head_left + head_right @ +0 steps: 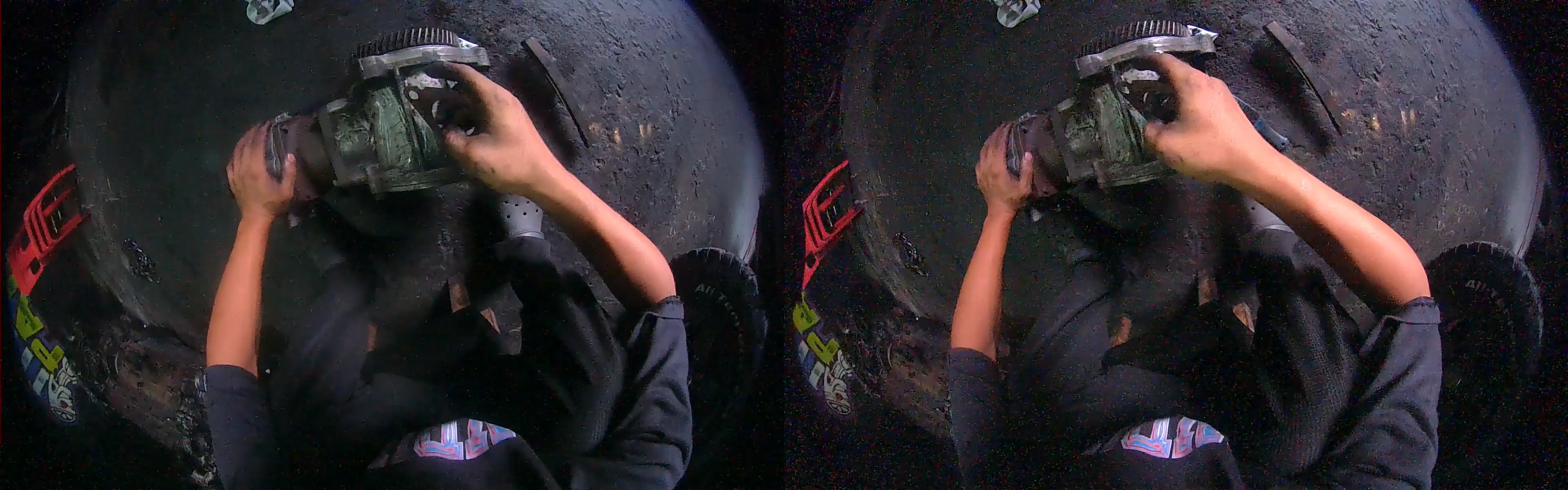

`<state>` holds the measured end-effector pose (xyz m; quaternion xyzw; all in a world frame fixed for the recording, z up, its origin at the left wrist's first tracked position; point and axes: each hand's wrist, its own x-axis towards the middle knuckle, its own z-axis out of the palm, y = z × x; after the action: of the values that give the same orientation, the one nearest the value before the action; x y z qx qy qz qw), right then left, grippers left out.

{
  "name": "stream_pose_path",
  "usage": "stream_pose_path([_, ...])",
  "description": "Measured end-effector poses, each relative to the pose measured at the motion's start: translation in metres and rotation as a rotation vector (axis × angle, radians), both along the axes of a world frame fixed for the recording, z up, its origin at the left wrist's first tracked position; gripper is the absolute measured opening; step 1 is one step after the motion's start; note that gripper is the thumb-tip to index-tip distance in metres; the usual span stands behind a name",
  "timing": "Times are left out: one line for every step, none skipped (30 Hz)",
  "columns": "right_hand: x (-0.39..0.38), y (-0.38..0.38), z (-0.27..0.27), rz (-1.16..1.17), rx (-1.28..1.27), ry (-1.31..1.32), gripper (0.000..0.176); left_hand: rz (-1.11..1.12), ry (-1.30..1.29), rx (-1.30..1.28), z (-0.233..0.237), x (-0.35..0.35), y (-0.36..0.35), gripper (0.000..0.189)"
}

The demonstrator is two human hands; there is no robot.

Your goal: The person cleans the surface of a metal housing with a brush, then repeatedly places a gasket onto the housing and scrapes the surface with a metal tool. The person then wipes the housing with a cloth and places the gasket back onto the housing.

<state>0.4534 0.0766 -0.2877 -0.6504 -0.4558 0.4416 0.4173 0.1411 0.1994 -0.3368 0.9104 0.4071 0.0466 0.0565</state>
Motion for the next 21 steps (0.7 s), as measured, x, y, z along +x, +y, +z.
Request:
stream_pose_path([-0.001, -0.002, 0.0, -0.014, 0.033, 0.054, 0.053, 0.0, 0.004, 0.01, -0.001, 0.0, 0.0, 0.056])
stream_pose_path([-0.003, -0.002, 0.0, -0.027, 0.066, 0.108, 0.055, -0.004, 0.005, 0.009, -0.003, 0.0, 0.001, 0.056])
stream_pose_path([-0.007, -0.001, -0.003, -0.089, 0.16, 0.063, 0.046, -0.001, -0.023, -0.004, -0.004, -0.001, 0.001, 0.057])
stream_pose_path([-0.006, -0.001, -0.003, -0.093, 0.16, 0.064, 0.046, 0.002, -0.051, -0.019, -0.006, -0.002, 0.002, 0.058])
stream_pose_path([-0.005, -0.002, -0.002, -0.104, 0.129, 0.036, 0.041, -0.001, -0.049, -0.019, -0.007, -0.003, 0.002, 0.058])
stream_pose_path([-0.005, -0.001, 0.0, -0.117, 0.099, 0.008, 0.035, -0.006, -0.038, -0.01, -0.007, -0.003, 0.002, 0.058])
stream_pose_path([-0.005, 0.0, 0.002, -0.119, 0.1, 0.008, 0.035, -0.011, -0.029, -0.001, -0.006, -0.002, 0.003, 0.058])
stream_pose_path([-0.006, 0.001, 0.003, -0.124, 0.086, 0.013, 0.031, -0.012, -0.029, 0.0, -0.006, -0.002, 0.002, 0.058])
stream_pose_path([-0.007, 0.002, 0.004, -0.129, 0.072, 0.019, 0.027, -0.019, -0.02, 0.001, -0.003, -0.001, 0.002, 0.056])
stream_pose_path([-0.008, 0.004, 0.003, -0.13, 0.071, 0.018, 0.027, -0.026, -0.01, 0.001, -0.001, 0.0, 0.001, 0.055])
stream_pose_path([-0.009, 0.006, 0.0, -0.135, 0.007, 0.052, 0.028, -0.026, -0.01, 0.0, -0.001, 0.001, 0.001, 0.055])
stream_pose_path([-0.009, 0.007, -0.001, -0.14, -0.059, 0.085, 0.029, -0.026, -0.01, 0.01, -0.002, 0.001, 0.001, 0.055])
stream_pose_path([-0.009, 0.007, -0.002, -0.139, -0.06, 0.086, 0.029, -0.026, -0.01, 0.021, -0.002, 0.0, 0.0, 0.055])
stream_pose_path([-0.009, 0.009, -0.002, -0.149, -0.06, 0.084, 0.03, -0.025, -0.01, 0.02, -0.003, 0.0, 0.001, 0.055])
stream_pose_path([-0.009, 0.01, -0.002, -0.159, -0.059, 0.082, 0.031, -0.024, -0.017, 0.011, -0.003, 0.001, 0.001, 0.055])
stream_pose_path([-0.008, 0.01, -0.004, -0.158, -0.059, 0.082, 0.031, -0.022, -0.025, 0.002, -0.003, 0.0, 0.001, 0.055])
stream_pose_path([-0.006, 0.009, -0.007, -0.163, -0.077, 0.118, 0.032, -0.021, -0.025, 0.002, -0.002, 0.0, 0.001, 0.055])
stream_pose_path([-0.006, 0.01, -0.006, -0.167, -0.094, 0.153, 0.033, -0.02, -0.019, 0.006, -0.003, 0.0, 0.001, 0.055])
stream_pose_path([-0.005, 0.011, -0.005, -0.166, -0.094, 0.152, 0.033, -0.019, -0.012, 0.01, -0.003, 0.0, 0.001, 0.055])
stream_pose_path([-0.003, 0.013, -0.002, -0.148, -0.134, 0.108, 0.035, -0.017, -0.012, 0.009, -0.003, 0.0, 0.0, 0.055])
stream_pose_path([-0.002, 0.015, 0.003, -0.132, -0.174, 0.065, 0.037, 0.002, -0.025, -0.009, -0.003, 0.001, 0.0, 0.056])
